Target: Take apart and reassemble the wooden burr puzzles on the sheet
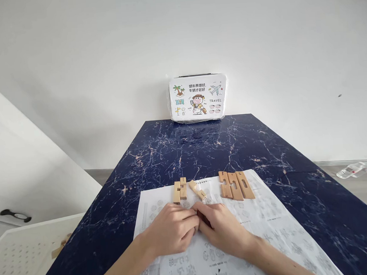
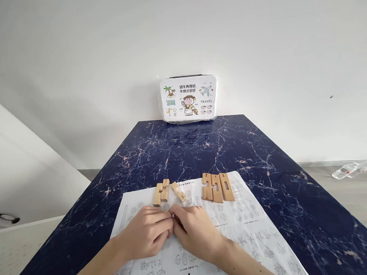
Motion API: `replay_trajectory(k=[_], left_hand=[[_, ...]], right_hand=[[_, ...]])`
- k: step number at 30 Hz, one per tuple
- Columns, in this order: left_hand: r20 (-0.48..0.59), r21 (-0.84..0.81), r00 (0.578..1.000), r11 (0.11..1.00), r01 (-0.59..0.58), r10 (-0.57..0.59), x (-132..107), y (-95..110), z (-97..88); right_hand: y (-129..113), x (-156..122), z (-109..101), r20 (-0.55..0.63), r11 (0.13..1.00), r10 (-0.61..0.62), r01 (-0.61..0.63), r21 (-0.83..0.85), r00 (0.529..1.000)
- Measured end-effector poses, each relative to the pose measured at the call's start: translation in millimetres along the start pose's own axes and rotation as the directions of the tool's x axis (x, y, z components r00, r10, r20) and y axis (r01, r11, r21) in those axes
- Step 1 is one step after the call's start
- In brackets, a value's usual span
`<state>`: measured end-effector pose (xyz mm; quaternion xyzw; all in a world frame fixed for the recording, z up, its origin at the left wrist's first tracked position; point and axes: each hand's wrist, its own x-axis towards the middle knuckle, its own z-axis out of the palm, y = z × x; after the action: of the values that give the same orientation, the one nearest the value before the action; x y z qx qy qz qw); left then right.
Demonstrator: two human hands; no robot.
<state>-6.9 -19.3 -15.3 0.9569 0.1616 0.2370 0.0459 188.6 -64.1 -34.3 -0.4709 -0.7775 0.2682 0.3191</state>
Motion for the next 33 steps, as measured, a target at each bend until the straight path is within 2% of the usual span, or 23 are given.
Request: replay_trajectory(k=[33], left_hand=[[-0.032,-0.006,0.999,1.000,-0.015,0.015,0.7,-1.0,1.2]], right_hand=[[1.9,-0.6,2.0,0.003,0.999,0.009,-0.009,0.049,1.000]])
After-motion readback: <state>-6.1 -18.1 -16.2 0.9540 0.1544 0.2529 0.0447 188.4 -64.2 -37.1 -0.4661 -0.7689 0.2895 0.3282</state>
